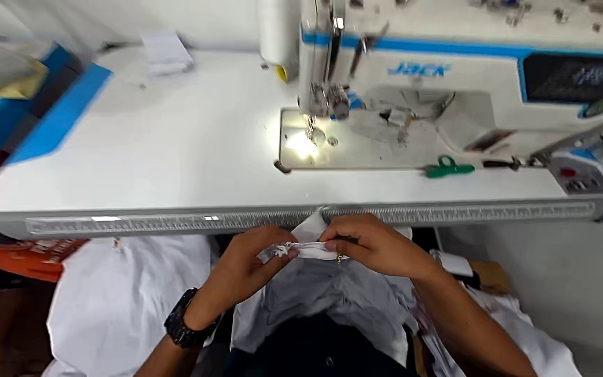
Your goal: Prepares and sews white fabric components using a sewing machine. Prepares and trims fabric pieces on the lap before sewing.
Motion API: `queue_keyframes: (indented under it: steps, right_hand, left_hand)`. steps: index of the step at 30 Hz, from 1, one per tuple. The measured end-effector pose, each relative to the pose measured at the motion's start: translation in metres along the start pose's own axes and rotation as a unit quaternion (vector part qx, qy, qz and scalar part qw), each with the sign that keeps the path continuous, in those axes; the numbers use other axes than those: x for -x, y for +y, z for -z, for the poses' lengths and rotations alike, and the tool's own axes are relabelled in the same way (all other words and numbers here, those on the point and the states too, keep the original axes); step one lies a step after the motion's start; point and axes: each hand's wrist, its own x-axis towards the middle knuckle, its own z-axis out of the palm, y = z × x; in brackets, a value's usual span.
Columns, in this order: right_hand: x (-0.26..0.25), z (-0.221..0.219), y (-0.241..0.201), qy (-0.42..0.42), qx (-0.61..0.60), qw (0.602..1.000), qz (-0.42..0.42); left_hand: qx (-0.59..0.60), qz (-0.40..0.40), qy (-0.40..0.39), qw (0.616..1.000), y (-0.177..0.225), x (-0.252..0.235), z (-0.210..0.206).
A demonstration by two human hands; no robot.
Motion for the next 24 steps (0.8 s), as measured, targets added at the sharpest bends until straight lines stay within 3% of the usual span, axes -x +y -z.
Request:
queue_keyframes:
  steps: [2,5,10,14,18,24]
  right_hand:
    - [0.028,-0.019,0.005,0.001,-0.026,0.999,-0.022]
    - [0.052,-0.06,0.042,0.026,-0.008,0.999,-0.024]
    - [0.066,-0.101,0.082,0.048,0.004,0.998,0.03]
    - [0.063,-0.101,0.069,0.072,0.143,0.986,0.033]
    - [0.062,-0.11,0.058,0.142,0.292,0.945,0.029]
    - [0.05,-0.162,0.078,0.237,0.158,0.958,-0.002]
  left_hand:
    - [0.05,0.028,-0.023,0.998,0.001,0.028,-0.017]
    - [0.001,0.06,-0.047,0.997,-0.021,0.064,-0.05]
    - [0.052,0.035,-0.07,0.996,-0.039,0.072,-0.062]
    - [-0.052,0.001,-0.066,0.996,-0.032,0.062,-0.059]
    - [-0.141,0.06,-0.031,0.988,-0.017,0.053,-0.052]
    - [-0.034,0.052,-0.054,0.997,-0.026,0.053,-0.042]
